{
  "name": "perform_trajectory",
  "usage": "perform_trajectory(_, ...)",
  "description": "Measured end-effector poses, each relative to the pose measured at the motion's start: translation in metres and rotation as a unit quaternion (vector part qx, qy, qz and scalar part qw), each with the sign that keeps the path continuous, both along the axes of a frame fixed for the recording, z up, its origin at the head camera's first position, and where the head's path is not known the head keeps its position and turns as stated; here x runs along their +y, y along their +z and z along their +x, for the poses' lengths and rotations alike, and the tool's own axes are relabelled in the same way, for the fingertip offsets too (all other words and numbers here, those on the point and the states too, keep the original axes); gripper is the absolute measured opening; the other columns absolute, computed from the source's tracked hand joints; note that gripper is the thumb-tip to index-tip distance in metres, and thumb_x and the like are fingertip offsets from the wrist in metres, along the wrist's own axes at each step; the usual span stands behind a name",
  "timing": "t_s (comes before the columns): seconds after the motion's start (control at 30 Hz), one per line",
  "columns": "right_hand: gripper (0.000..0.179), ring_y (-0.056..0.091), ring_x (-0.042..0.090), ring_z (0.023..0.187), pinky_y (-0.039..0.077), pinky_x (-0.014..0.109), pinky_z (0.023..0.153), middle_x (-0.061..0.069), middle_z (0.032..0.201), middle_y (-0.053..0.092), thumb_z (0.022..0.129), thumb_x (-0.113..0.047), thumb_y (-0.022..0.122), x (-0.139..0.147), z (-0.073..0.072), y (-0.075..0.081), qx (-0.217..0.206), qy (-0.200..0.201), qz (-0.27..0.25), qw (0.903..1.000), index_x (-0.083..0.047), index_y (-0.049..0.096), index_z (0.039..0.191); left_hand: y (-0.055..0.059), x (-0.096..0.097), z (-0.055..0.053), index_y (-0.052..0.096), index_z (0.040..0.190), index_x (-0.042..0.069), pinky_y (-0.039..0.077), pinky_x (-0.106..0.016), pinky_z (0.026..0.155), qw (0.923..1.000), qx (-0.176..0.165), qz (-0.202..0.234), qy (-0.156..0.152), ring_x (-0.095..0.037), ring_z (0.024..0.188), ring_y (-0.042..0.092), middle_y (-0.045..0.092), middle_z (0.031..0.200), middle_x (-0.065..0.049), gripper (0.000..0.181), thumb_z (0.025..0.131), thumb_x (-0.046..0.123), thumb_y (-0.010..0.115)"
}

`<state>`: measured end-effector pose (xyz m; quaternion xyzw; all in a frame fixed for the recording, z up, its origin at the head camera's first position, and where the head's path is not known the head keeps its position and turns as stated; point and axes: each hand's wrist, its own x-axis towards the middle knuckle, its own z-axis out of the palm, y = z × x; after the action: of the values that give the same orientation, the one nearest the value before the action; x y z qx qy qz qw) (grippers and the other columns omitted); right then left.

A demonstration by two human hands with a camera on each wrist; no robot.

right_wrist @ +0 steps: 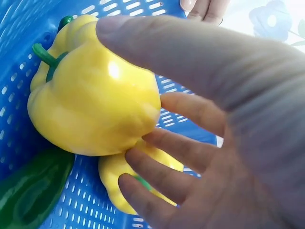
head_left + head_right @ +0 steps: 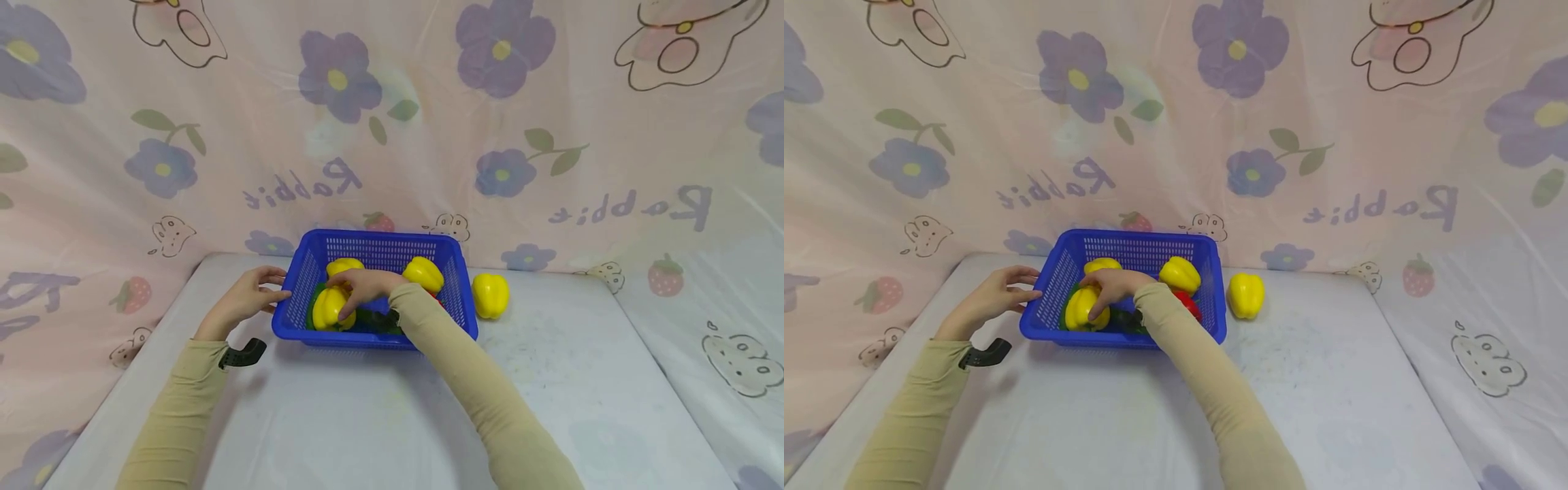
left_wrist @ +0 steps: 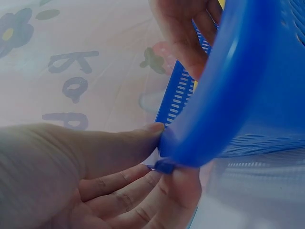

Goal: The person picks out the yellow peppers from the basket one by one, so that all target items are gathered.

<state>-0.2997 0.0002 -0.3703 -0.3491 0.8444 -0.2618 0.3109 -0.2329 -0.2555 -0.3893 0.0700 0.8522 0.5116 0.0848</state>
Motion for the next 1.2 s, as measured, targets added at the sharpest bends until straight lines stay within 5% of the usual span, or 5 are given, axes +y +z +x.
perform_trajectory(0.57,0.071,0.050,0.015,0.109,0.040,0.032,0.102,0.003,0.126,0.056,0.082,-0.039,0.076,0.0031,-0.0035,-0.0089,0.009,-0.003,0.042,0.9991,-0.003,0.049,0.137,-0.0024,0.0015,-0.0022,0.038,0.135,-0.009,0.058,-0.037,0.072,0.9999,-0.007,0.003,0.009,-0.031,0.091,0.065,0.048,0.128,-0.031,0.052,0.094,0.010,0.062)
perform_trajectory(0.77,0.067,0.046,0.017,0.110,0.039,0.036,0.102,0.000,0.122,0.053,0.084,-0.051,0.068,0.0046,-0.0026,-0.0087,0.001,-0.016,0.047,0.9988,-0.010,0.050,0.134,-0.0035,0.0009,-0.0014,0.037,0.136,-0.010,0.057,-0.037,0.073,1.0000,-0.003,0.002,0.008,-0.032,0.092,0.064,0.047,0.128,-0.032,0.052,0.094,0.009,0.062)
perform_trajectory(0.9,0.050,0.048,0.022,0.094,0.041,0.029,0.080,-0.002,0.091,0.051,0.085,-0.057,0.063,0.0031,0.0000,-0.0086,-0.010,-0.039,0.054,0.9977,-0.011,0.058,0.105,-0.0031,-0.0006,0.0008,0.037,0.136,-0.010,0.057,-0.037,0.073,0.9999,-0.004,0.000,0.010,-0.032,0.093,0.064,0.047,0.129,-0.031,0.053,0.094,0.010,0.062)
perform_trajectory(1.03,0.049,0.048,0.029,0.079,0.035,0.032,0.066,0.000,0.070,0.037,0.086,-0.059,0.061,0.0014,0.0024,-0.0094,-0.021,-0.058,0.057,0.9965,-0.011,0.050,0.081,-0.0036,-0.0020,0.0017,0.036,0.136,-0.010,0.057,-0.037,0.073,0.9999,-0.006,0.000,0.009,-0.031,0.093,0.064,0.047,0.129,-0.031,0.054,0.094,0.010,0.062)
perform_trajectory(1.2,0.049,0.052,0.027,0.091,0.042,0.038,0.079,-0.001,0.079,0.047,0.086,-0.057,0.061,0.0017,0.0014,-0.0088,-0.018,-0.056,0.056,0.9967,-0.009,0.059,0.096,-0.0038,-0.0008,-0.0005,0.037,0.136,-0.009,0.057,-0.037,0.073,0.9999,-0.002,-0.004,0.012,-0.031,0.092,0.065,0.047,0.129,-0.031,0.053,0.094,0.010,0.062)
